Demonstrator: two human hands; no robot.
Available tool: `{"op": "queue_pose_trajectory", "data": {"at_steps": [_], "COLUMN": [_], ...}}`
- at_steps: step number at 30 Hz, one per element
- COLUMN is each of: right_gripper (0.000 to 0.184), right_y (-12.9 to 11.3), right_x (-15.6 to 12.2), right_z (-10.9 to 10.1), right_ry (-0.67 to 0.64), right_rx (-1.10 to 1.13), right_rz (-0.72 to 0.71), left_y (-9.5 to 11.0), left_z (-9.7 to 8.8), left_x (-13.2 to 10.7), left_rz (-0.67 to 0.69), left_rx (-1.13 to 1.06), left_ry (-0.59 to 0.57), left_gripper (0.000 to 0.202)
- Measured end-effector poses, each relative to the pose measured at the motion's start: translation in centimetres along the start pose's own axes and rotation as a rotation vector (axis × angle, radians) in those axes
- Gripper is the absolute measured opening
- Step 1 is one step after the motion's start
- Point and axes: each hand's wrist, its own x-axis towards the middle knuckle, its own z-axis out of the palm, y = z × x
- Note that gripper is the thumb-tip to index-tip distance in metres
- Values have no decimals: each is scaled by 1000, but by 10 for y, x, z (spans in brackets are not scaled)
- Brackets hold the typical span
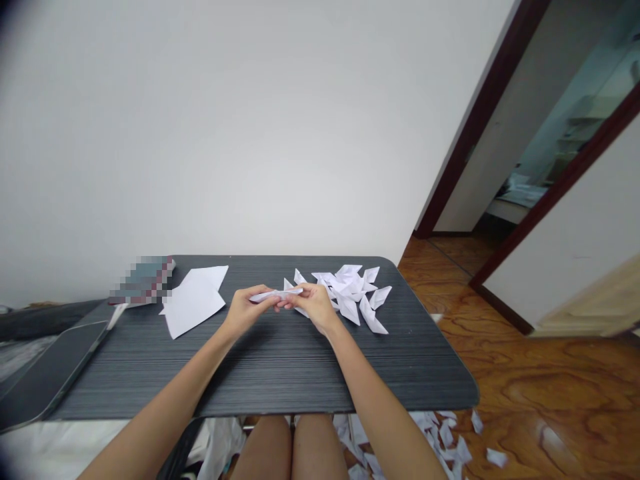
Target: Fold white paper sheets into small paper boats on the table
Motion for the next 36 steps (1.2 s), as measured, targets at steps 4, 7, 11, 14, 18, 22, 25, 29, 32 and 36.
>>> {"op": "queue_pose_trajectory", "data": {"at_steps": [4, 7, 11, 14, 18, 22, 25, 29, 32, 36], "right_gripper": [20, 25, 33, 33, 33, 34, 36, 35, 26, 21], "right_y": [0, -3, -3, -1, 2, 2, -2, -10, -12, -12], "right_x": [1, 0, 0, 1, 2, 2, 0, -7, -15, -28], "right_z": [0, 1, 4, 4, 6, 11, 13, 13, 15, 21], "right_ry": [24, 8, 61, 110, 96, 120, 179, 209, 123, 44], "right_rx": [32, 31, 8, -12, -37, -96, -169, -180, -165, -146], "right_rz": [34, 67, 29, -15, -47, -59, -74, -150, -135, -102], "left_y": [0, 1, 0, -2, -3, -3, -2, 4, 10, 16], "left_z": [0, -1, -1, -1, -2, -4, -7, -9, -9, -4], "left_x": [0, 1, 4, 5, 3, 0, -1, -2, -7, -20], "left_rz": [-44, -100, -135, -206, -267, -240, -237, -215, -208, -190], "left_rx": [14, -34, -162, -291, -331, -229, -166, -187, -161, -139], "left_ry": [22, -3, -58, -93, -60, 31, 120, 30, -77, -174], "left_gripper": [26, 26, 30, 37, 47, 49, 45, 32, 29, 32]}}
